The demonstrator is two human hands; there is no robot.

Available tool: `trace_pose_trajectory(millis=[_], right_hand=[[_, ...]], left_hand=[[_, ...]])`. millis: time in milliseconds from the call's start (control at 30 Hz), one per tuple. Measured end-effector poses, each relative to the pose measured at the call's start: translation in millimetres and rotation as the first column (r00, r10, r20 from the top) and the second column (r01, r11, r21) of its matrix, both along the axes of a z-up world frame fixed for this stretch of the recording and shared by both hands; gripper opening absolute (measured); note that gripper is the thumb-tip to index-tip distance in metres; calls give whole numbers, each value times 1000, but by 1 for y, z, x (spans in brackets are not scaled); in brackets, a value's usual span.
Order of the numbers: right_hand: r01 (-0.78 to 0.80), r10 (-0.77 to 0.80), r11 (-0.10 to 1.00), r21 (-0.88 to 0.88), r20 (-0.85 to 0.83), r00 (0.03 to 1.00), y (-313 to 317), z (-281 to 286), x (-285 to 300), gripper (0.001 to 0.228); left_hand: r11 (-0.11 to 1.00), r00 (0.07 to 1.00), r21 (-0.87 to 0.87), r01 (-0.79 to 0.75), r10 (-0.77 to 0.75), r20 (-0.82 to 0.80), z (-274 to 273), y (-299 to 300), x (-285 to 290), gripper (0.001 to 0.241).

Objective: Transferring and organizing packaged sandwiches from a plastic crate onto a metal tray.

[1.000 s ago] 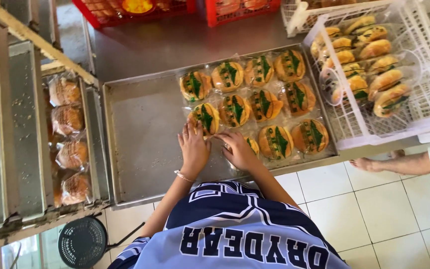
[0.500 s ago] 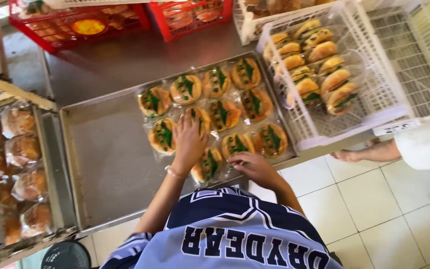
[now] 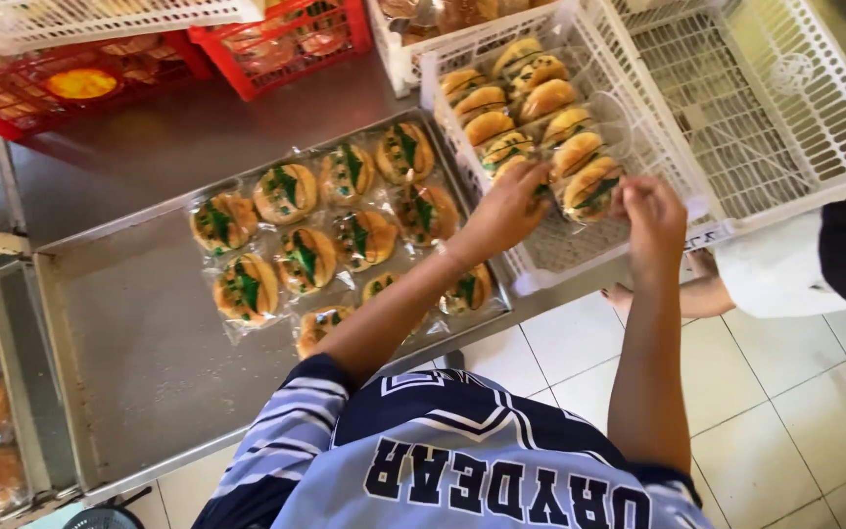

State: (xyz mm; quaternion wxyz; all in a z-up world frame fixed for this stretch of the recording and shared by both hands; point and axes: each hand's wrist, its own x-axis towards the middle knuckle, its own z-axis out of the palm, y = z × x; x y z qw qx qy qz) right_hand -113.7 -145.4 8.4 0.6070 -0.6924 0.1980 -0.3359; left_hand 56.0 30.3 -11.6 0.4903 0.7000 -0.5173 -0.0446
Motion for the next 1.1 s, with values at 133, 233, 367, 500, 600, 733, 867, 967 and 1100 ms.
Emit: trace_pose_trajectory(millis=[133, 233, 367, 500, 600, 733, 867, 967, 1100], right_hand=[[33, -49, 958, -286, -50, 998, -63, -16, 37, 11], [33, -105, 834, -550, -99, 990, -77, -10, 56, 13], [-92, -142, 703, -706, -266, 953, -85, -23, 66, 24], [-109, -255, 569, -815, -301, 919, -101, -61, 69, 32], [-128, -244, 615, -778, -342, 908, -99, -62, 65, 37], [-161, -236, 600, -784, -366, 900, -107, -68, 68, 39], [-160, -279, 603, -782, -394, 876, -107, -70, 65, 32], [-154, -280, 630, -761, -407, 869, -108, -70, 66, 23], [-138, -267, 668, -731, -408, 873, -97, -56, 65, 10]], left_hand=[[988, 996, 155, 13, -27, 84, -17, -52, -9, 54], [958, 998, 280, -63, 63, 8, -30, -71, -7, 58], [944, 995, 313, -101, 98, 24, -48, -81, -6, 47], [902, 983, 392, -180, 153, 99, -121, -114, 16, 24], [894, 972, 388, -225, 179, 151, -121, -114, 17, 20], [921, 973, 331, -206, 156, 171, -110, -107, 18, 14], [936, 966, 240, -258, 252, 57, -79, -102, 11, 15], [931, 946, 191, -312, 322, -23, -62, -98, 8, 14], [942, 936, 103, -319, 330, -121, -57, -93, 12, 14]])
